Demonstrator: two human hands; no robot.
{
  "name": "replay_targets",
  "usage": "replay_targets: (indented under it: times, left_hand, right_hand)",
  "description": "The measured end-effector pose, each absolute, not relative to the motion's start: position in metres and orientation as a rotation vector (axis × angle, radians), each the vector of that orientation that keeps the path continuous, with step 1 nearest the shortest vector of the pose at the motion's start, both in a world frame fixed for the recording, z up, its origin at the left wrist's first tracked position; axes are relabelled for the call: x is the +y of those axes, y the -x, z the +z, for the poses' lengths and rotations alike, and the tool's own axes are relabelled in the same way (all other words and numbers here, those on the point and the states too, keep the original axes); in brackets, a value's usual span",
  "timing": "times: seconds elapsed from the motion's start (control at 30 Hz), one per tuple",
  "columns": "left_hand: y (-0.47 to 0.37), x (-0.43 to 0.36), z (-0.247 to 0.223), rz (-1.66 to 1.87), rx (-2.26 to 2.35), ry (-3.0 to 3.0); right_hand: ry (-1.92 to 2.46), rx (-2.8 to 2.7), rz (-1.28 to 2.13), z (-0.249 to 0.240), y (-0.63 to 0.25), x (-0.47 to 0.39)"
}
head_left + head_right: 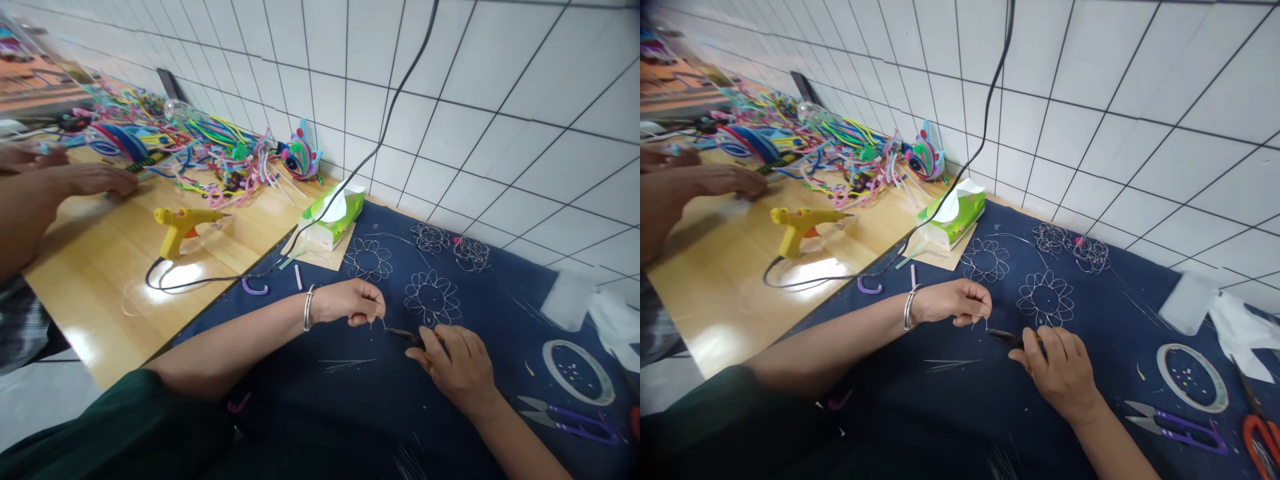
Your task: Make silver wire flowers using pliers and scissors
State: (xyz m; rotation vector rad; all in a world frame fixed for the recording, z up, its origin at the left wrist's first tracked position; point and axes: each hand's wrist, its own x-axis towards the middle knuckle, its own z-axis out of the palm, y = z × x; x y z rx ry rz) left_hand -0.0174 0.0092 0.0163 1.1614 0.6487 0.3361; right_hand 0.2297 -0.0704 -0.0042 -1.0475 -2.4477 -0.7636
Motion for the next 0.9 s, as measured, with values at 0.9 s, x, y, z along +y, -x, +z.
replay_targets:
  times: [0.9]
  left_hand:
    - [0.0179, 0.0088, 0.0123, 0.226, 0.598, -1.195]
  right_hand:
    - [0.981, -2.538, -0.668, -0.0002, -0.2324, -0.07]
